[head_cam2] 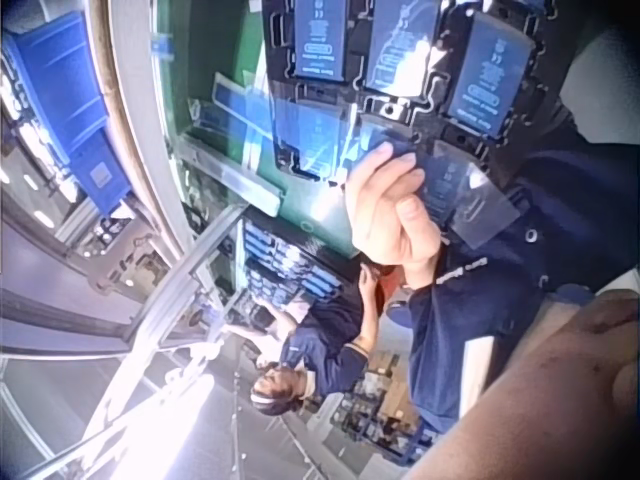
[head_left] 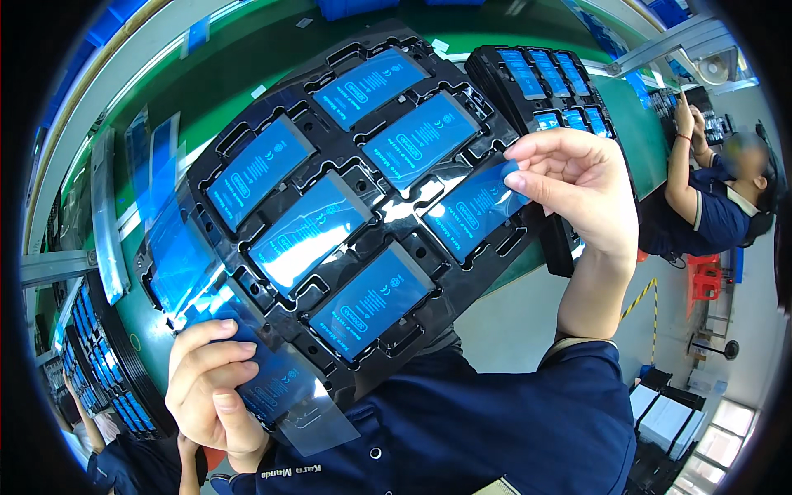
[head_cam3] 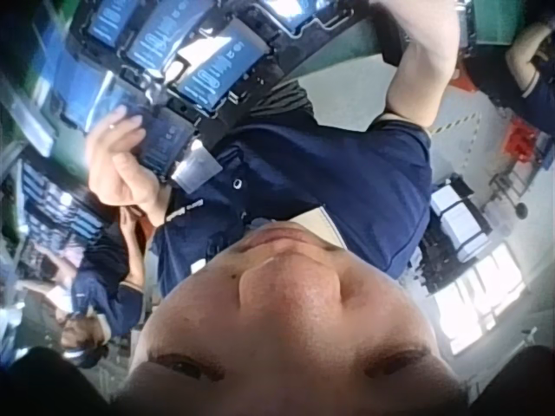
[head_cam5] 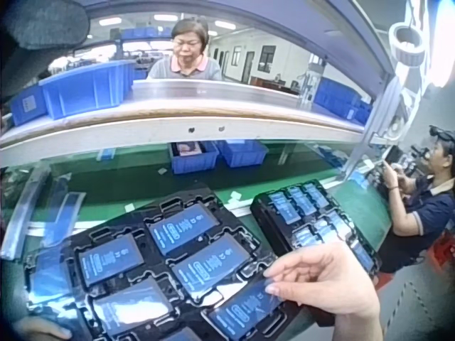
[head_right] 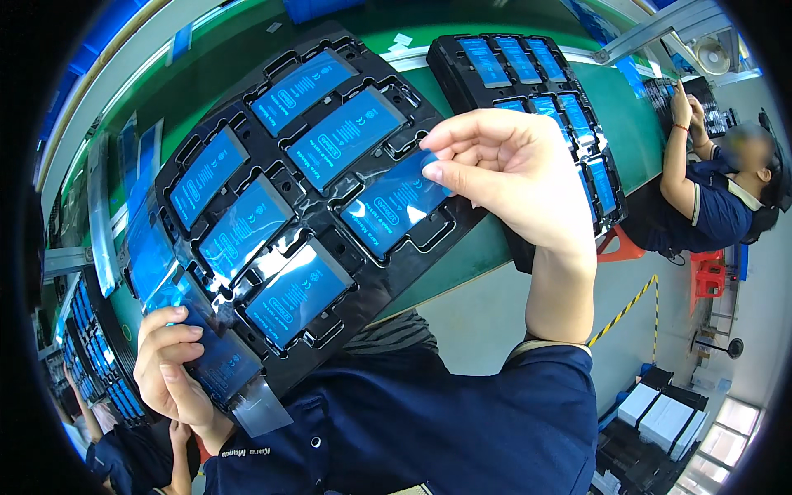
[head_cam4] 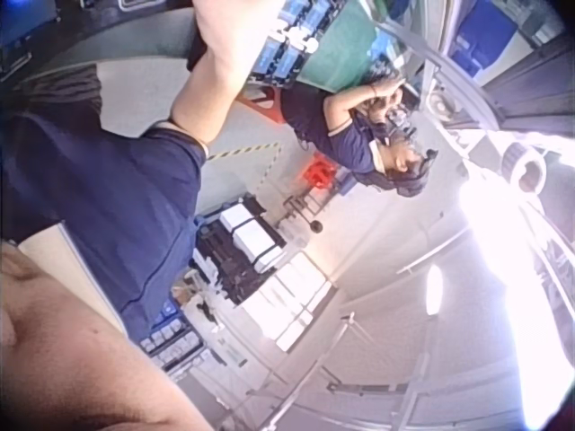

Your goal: The person applies blue protective film to black rectangular electronic components in a tray. They peel the backing from the film and carefully align and smooth it over each component, repeating the process for multiple units.

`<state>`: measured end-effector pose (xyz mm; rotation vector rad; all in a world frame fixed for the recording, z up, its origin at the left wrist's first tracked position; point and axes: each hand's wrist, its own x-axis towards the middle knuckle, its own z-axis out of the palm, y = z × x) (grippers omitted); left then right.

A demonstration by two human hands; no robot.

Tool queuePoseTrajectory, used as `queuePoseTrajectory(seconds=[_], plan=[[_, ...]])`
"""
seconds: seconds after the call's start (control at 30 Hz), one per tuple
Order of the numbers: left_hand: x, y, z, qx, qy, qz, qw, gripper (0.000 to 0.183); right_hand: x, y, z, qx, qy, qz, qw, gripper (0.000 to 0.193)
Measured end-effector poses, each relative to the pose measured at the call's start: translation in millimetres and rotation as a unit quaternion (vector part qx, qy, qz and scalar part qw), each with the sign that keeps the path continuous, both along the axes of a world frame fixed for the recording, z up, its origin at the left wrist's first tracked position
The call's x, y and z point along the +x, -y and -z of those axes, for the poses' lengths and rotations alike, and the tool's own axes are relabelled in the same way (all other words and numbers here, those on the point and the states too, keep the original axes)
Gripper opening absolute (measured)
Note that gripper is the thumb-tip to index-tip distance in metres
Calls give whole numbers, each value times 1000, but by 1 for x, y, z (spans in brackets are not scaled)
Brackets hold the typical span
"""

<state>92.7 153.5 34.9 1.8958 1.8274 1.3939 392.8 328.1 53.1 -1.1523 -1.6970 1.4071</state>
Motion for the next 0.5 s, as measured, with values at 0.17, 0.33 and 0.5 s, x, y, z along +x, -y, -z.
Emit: queuePoseTrajectory(seconds=[0.17, 0.33, 0.5], plan=[[1, -1, 0, 11, 4, 0, 1000, 50, -3, 2, 4, 24, -6, 4, 1000, 19], [0, -1, 0, 9, -5, 8, 1000, 48, -3, 6, 8, 62, 46, 22, 997, 18], [-1, 0, 1, 8, -2, 15, 1000, 47, -12, 9, 7, 165, 127, 9, 978, 26]])
